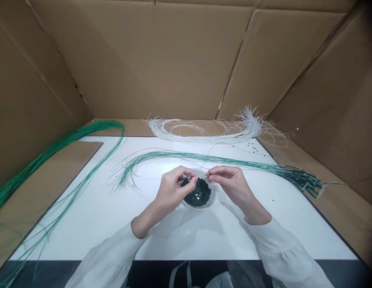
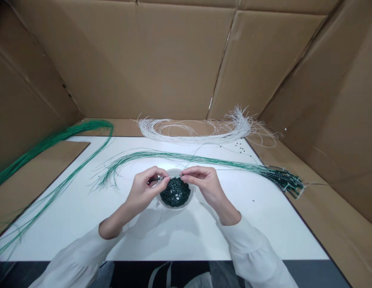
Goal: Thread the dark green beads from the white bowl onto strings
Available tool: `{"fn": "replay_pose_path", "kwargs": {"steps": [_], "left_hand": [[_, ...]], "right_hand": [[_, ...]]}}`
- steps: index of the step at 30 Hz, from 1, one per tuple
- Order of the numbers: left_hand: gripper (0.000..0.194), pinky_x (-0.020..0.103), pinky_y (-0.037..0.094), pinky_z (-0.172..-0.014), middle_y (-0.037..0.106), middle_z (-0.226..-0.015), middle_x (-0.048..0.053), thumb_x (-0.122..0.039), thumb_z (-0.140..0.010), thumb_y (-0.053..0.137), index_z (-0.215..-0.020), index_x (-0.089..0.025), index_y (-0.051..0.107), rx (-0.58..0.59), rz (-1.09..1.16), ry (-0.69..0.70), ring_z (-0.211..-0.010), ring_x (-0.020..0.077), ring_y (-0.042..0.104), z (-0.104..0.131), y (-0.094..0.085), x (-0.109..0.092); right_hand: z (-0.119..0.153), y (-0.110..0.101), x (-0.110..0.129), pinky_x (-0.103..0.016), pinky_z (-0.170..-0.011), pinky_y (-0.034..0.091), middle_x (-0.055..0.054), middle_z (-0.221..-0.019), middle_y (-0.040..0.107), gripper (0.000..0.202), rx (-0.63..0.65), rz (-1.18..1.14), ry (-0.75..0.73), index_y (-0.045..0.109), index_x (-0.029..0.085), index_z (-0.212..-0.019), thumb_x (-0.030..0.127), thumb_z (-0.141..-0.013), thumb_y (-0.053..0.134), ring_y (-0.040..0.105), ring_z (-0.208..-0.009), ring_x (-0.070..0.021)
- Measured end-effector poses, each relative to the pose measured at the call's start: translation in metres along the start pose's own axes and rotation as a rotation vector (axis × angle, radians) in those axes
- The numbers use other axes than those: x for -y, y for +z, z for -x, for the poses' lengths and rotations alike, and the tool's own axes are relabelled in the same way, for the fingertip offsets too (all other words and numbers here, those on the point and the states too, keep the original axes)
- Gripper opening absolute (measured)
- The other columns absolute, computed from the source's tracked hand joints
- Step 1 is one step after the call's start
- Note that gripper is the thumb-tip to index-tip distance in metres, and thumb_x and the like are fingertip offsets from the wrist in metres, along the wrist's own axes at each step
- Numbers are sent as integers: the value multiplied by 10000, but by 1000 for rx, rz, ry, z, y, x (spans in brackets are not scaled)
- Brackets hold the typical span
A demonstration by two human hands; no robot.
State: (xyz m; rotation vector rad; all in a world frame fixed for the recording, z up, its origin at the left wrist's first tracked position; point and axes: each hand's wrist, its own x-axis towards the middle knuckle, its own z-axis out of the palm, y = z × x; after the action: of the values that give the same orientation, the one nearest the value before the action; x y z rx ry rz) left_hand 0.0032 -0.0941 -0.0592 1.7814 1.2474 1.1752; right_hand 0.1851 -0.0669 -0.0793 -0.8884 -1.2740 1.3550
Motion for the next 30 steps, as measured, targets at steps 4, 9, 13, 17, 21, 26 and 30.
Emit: {"fn": "replay_pose_path", "kwargs": {"steps": [4,9,13,17,21,26,30], "left_hand": [[84,179,368,-519,595,-709,9,-238,-742,554,-724,-162,582,2,-31,14,-606,87,500,0,0,0],[78,182,370,-540,583,-696,-1,-226,-754,541,-725,-167,584,12,-77,78,-599,81,490,0,0,1],[91,181,371,-533,581,-689,-2,-241,-758,540,-732,-170,589,23,-71,81,-586,80,485,1,1,2],[92,177,371,-531,578,-679,-4,-240,-762,540,-739,-170,594,45,-60,92,-582,77,482,1,2,2],[95,183,377,-536,585,-682,1,-243,-760,539,-740,-171,596,44,-63,87,-589,84,486,2,3,1],[93,187,383,-547,592,-692,5,-241,-757,537,-748,-169,596,56,-62,82,-599,89,495,2,3,2],[79,179,382,-553,592,-695,0,-225,-756,540,-746,-168,594,68,-63,86,-606,85,502,3,4,3]], "right_hand": [[-1,0,0,-243,-570,485,-29,-698,664,120,9,36,-4,704,207,-668,207,-563,763,589,-611,-138],[-1,2,4,-241,-525,478,-34,-658,650,112,8,107,3,703,196,-652,242,-565,756,568,-567,-134],[1,5,6,-234,-512,464,-34,-657,642,94,49,130,-24,702,189,-644,241,-578,745,555,-567,-129],[2,7,5,-225,-487,450,-29,-652,635,79,56,115,-51,707,193,-655,220,-588,737,536,-528,-111],[3,9,5,-228,-463,435,-27,-633,630,78,44,137,-71,708,196,-651,226,-584,736,524,-506,-111],[3,12,6,-236,-453,429,-34,-618,637,87,49,170,-77,706,193,-631,249,-572,739,519,-493,-117],[4,13,7,-237,-447,427,-37,-619,641,79,34,172,-83,705,195,-617,247,-567,737,523,-499,-124]]}}
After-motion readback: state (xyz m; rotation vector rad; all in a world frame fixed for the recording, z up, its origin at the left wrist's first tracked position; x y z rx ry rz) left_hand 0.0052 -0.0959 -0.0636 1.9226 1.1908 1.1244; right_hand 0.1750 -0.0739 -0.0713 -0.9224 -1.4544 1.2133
